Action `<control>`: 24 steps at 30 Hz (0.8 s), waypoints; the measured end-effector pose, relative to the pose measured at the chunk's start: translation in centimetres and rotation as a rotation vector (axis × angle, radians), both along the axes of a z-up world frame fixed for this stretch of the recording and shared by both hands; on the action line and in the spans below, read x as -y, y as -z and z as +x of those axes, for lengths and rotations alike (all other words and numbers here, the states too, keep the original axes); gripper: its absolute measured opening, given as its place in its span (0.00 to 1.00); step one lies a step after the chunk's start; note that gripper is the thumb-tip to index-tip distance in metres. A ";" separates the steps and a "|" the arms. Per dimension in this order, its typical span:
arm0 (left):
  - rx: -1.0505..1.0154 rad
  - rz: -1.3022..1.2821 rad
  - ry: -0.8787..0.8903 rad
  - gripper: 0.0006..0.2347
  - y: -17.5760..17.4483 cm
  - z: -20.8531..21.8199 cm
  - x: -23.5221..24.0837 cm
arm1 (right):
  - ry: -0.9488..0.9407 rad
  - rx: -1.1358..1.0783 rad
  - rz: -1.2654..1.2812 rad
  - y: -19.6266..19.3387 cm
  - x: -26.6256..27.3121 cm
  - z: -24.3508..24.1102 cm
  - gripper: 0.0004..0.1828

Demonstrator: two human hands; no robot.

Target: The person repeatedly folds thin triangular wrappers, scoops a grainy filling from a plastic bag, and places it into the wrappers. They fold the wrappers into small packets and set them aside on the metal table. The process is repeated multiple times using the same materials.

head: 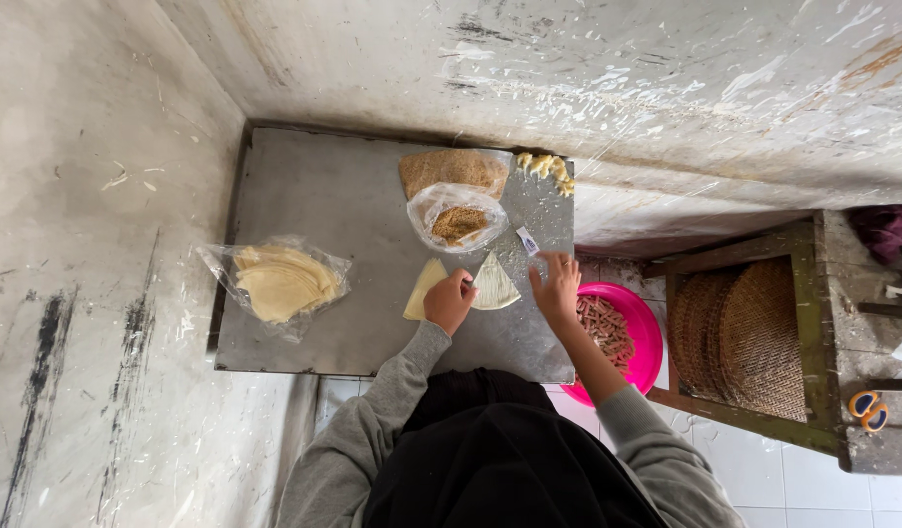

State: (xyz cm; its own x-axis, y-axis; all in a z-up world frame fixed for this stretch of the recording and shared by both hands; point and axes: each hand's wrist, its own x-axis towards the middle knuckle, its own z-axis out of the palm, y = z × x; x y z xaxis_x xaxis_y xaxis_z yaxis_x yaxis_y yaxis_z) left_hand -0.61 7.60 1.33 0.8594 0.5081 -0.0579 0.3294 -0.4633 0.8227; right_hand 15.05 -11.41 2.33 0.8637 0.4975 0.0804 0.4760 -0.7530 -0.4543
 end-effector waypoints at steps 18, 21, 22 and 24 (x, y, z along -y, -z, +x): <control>-0.032 -0.003 0.019 0.16 0.0 0.0 -0.5 | -0.267 -0.405 -0.092 -0.4 -4.0 7.8 0.25; -0.016 0.024 0.013 0.16 0.3 0.0 -0.4 | -0.371 -0.300 -0.052 -0.9 -3.8 7.1 0.24; 0.017 0.034 0.005 0.14 0.5 -0.1 -0.4 | -0.388 -0.331 -0.068 -1.2 -3.9 7.0 0.25; 0.078 0.054 -0.001 0.11 0.7 -0.2 -0.2 | -0.415 -0.395 -0.098 -1.9 -4.2 6.4 0.28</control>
State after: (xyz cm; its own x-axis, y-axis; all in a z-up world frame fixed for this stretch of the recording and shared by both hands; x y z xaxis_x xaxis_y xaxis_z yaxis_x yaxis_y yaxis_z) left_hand -0.82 7.82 0.64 0.8594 0.5099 0.0370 0.2657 -0.5073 0.8198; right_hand 21.48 -7.24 4.25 0.5501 0.7896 -0.2719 0.5485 -0.5871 -0.5954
